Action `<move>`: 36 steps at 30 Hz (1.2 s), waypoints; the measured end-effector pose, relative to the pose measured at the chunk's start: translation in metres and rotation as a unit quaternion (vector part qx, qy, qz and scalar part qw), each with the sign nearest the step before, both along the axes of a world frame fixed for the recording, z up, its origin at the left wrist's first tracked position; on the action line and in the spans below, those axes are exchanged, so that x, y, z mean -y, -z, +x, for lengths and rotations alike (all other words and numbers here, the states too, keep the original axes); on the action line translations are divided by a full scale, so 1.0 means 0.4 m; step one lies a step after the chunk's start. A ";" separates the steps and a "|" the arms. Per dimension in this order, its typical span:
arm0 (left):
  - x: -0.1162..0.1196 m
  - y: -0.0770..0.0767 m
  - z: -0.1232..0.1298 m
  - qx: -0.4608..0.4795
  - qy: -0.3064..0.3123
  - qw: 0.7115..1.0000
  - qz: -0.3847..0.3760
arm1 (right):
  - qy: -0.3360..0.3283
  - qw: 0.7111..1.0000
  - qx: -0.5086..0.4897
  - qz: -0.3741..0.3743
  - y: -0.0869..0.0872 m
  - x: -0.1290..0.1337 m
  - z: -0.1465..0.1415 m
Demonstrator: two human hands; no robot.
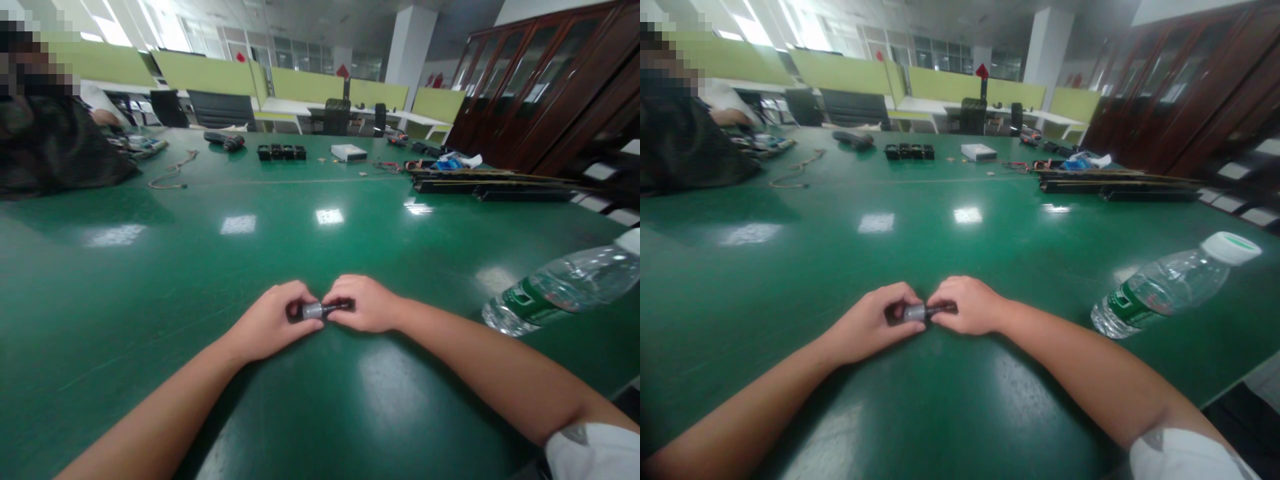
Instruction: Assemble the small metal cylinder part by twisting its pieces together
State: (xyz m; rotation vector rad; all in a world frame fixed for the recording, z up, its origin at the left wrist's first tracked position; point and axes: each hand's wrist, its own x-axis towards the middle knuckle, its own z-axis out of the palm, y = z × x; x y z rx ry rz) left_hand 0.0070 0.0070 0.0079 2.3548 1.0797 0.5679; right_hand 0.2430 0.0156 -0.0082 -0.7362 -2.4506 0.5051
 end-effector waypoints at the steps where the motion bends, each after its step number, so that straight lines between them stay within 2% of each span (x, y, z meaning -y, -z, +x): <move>1: 0.000 0.000 0.000 -0.001 0.000 1.000 -0.001 | -0.002 1.000 0.000 0.001 0.001 0.000 0.000; 16: 0.005 -0.007 0.009 -0.011 -0.029 0.999 -0.012 | 0.001 1.000 -0.003 -0.004 0.002 -0.003 0.000; 36: 0.005 -0.007 0.008 -0.014 -0.024 0.999 -0.015 | 0.010 1.000 -0.007 -0.020 -0.005 -0.002 0.005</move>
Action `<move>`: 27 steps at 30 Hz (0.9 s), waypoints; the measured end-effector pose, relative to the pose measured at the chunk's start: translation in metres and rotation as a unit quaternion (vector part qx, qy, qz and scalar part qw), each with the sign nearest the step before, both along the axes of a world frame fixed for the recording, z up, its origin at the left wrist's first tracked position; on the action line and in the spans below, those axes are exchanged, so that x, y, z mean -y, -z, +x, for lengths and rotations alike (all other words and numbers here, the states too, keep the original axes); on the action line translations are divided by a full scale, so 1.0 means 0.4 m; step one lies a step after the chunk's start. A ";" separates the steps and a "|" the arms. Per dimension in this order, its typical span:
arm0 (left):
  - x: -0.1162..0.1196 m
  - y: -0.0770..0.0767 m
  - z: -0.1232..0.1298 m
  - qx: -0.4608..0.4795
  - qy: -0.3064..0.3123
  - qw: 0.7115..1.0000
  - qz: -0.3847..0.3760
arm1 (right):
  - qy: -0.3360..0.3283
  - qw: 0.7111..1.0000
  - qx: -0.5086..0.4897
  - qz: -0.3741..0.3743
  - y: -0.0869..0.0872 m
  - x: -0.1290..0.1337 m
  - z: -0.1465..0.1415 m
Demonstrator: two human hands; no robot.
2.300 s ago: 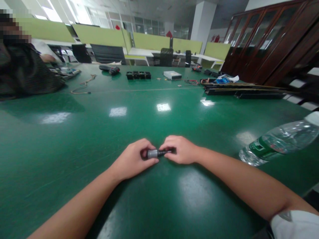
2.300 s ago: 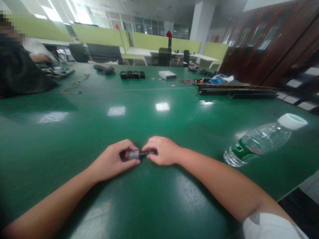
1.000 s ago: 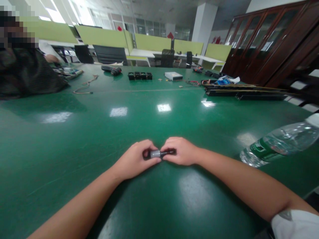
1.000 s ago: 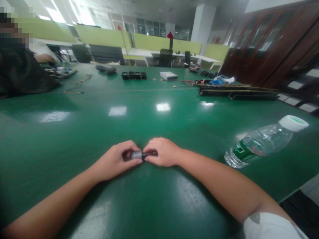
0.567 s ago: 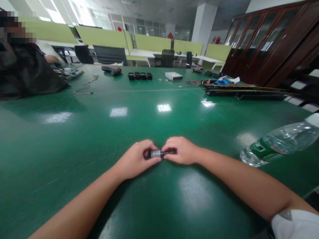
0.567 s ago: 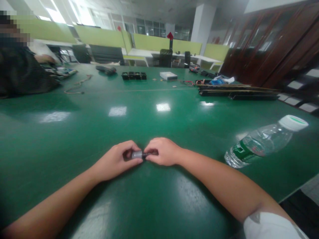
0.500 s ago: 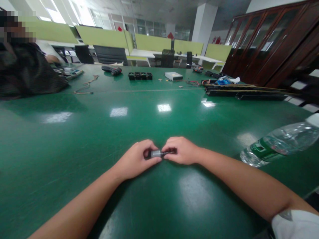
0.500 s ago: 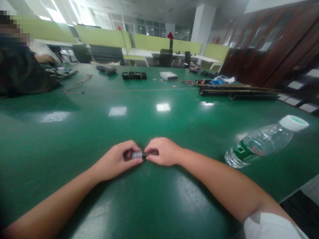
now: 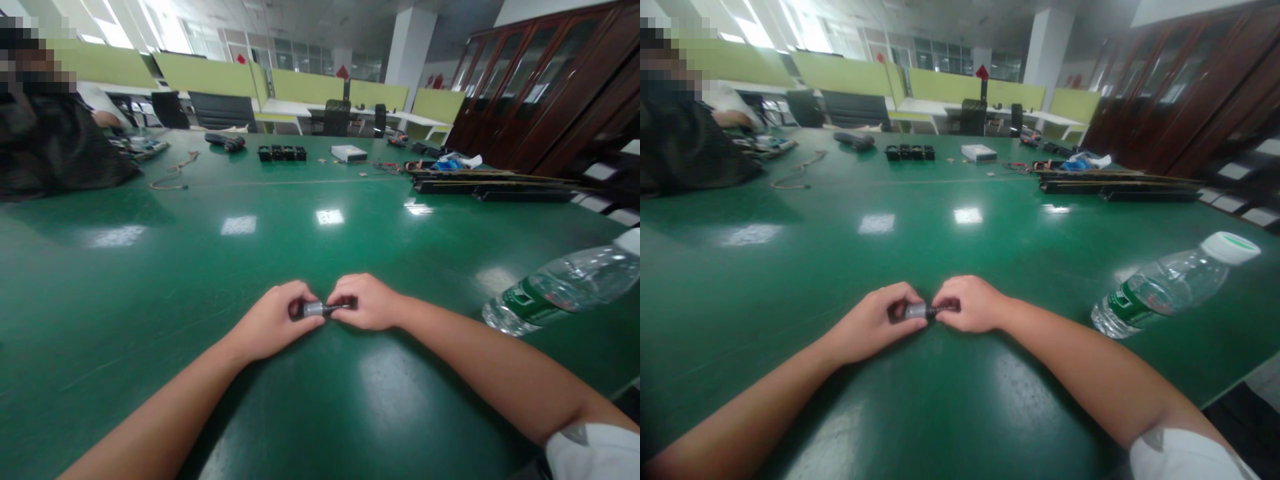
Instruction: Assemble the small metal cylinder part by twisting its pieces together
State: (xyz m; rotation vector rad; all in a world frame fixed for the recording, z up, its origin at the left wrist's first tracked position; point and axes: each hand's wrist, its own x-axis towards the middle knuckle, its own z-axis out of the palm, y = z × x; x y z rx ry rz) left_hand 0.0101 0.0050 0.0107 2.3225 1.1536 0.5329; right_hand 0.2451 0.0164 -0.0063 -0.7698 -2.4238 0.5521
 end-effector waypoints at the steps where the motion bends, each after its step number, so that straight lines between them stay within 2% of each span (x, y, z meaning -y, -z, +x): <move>1: 0.000 0.001 -0.001 0.001 0.001 1.000 0.001 | 0.000 1.000 -0.002 -0.001 0.000 0.000 0.001; 27: 0.001 -0.002 0.000 -0.007 0.003 1.000 0.005 | 0.013 1.000 -0.006 -0.018 0.007 -0.007 0.008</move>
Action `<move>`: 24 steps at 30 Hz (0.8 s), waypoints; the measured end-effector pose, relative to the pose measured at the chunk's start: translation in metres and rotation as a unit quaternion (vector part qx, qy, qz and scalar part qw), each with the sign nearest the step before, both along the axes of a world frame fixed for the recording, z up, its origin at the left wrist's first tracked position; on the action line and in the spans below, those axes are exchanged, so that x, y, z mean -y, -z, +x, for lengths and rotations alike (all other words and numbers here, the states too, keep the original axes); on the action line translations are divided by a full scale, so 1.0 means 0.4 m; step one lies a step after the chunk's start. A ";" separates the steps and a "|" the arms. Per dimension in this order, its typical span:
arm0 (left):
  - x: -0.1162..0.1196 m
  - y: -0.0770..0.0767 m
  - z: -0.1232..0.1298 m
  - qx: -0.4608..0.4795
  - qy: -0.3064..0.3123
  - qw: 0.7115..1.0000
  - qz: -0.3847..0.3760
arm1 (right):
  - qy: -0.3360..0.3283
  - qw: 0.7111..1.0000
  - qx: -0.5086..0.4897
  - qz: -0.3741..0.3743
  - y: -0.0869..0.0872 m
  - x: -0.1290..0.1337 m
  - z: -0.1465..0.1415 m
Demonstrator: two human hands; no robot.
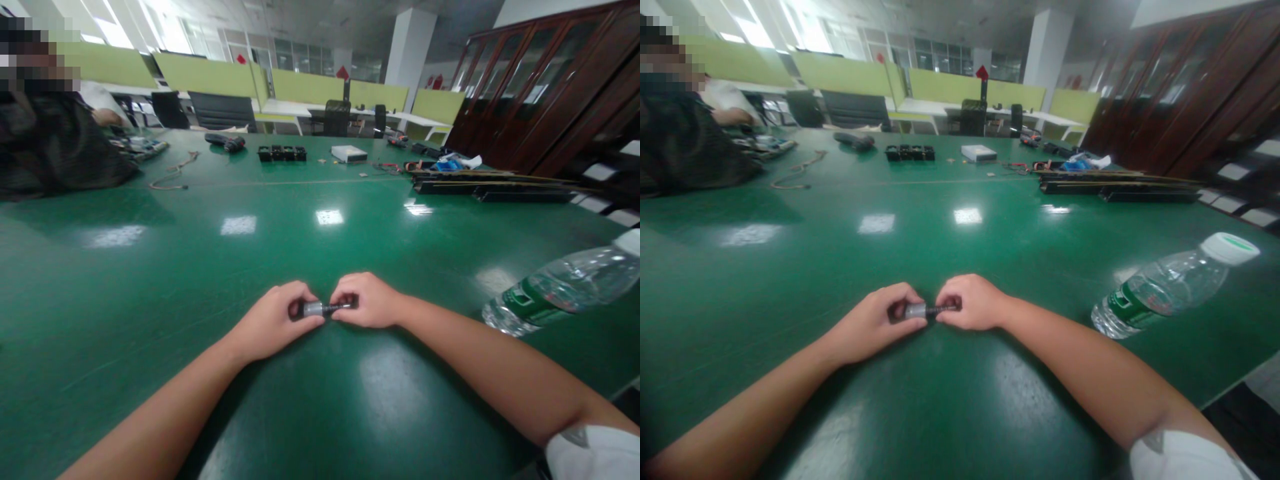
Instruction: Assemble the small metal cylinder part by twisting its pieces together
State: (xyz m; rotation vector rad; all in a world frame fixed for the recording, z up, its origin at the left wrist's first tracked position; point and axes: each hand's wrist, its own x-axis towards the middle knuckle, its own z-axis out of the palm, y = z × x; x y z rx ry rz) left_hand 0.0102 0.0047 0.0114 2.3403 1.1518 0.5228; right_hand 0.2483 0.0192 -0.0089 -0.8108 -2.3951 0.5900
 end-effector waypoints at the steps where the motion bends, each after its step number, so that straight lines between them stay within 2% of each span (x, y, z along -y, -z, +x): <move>1: 0.000 0.000 0.000 0.000 -0.001 1.000 0.000 | 0.000 1.000 -0.002 0.001 0.000 0.000 0.000; 24: -0.001 0.001 -0.001 -0.001 -0.003 1.000 -0.005 | 0.004 1.000 0.006 0.002 -0.001 -0.012 0.023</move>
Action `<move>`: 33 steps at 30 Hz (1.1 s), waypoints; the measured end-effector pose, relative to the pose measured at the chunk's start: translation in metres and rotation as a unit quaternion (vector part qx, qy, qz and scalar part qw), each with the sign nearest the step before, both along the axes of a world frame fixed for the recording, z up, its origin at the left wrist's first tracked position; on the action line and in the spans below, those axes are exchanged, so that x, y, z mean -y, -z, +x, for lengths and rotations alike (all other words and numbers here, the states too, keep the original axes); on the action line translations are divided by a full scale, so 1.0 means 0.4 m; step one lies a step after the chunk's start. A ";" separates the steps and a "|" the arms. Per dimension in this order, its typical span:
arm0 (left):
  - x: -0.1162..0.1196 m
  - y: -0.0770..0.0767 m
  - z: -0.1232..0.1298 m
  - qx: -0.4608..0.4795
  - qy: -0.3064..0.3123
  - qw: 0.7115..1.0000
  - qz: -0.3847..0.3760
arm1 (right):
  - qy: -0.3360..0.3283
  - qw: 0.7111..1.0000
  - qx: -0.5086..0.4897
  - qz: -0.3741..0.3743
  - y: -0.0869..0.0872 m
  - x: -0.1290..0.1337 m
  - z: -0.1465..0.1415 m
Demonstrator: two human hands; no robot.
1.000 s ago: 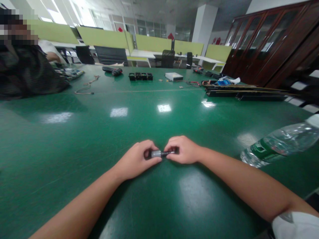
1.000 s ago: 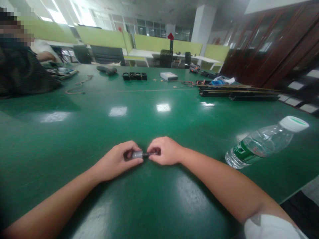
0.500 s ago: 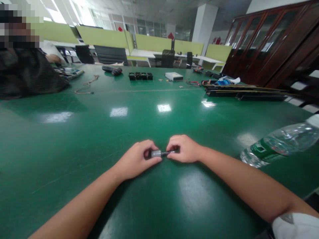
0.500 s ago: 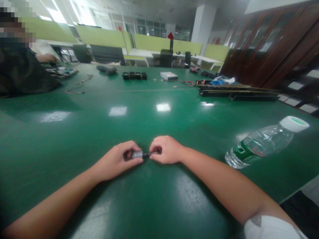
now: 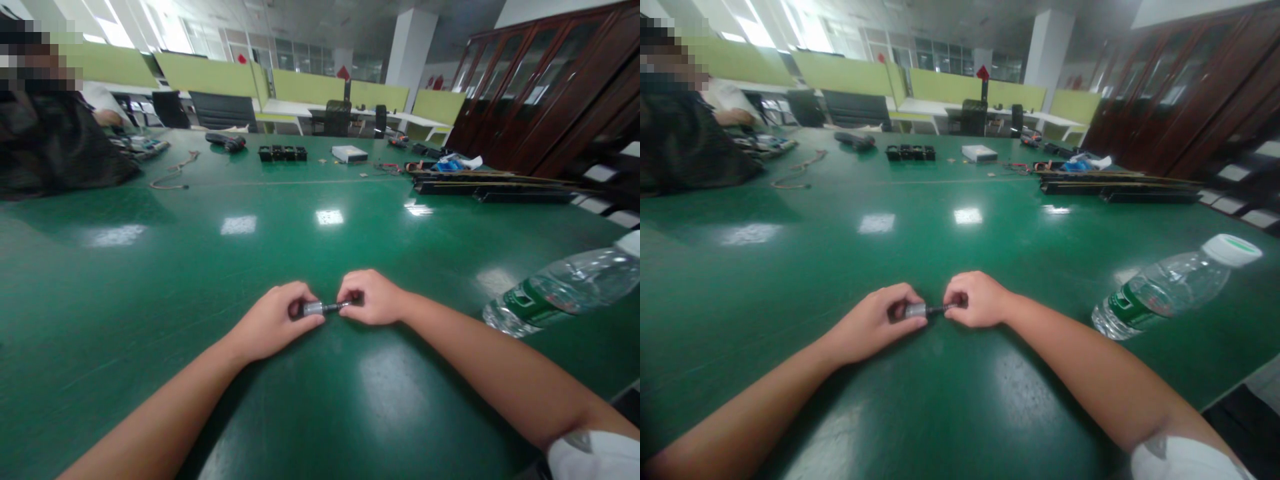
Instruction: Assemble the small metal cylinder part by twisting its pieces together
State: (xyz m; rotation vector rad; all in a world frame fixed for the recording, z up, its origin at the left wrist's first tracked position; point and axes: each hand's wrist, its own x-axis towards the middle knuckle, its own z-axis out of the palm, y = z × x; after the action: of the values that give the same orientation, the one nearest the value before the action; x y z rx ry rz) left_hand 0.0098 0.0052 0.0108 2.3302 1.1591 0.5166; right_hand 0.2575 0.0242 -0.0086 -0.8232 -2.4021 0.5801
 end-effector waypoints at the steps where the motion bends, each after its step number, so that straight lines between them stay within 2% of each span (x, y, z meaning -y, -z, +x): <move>1: 0.000 0.000 0.000 0.000 0.000 1.000 0.000 | 0.001 1.000 -0.002 0.001 0.000 0.000 0.001; 24: -0.001 -0.002 -0.001 0.000 -0.003 1.000 -0.014 | 0.015 1.000 0.003 -0.027 -0.004 -0.003 0.019; 33: -0.001 0.000 -0.001 0.003 -0.014 1.000 -0.018 | 0.042 0.998 -0.007 -0.049 -0.005 -0.038 0.052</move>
State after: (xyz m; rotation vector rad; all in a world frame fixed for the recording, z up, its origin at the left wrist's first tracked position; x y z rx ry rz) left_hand 0.0093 0.0054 0.0110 2.2838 1.1907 0.5086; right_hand 0.2784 0.0393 -0.0066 -0.9532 -2.3294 0.6718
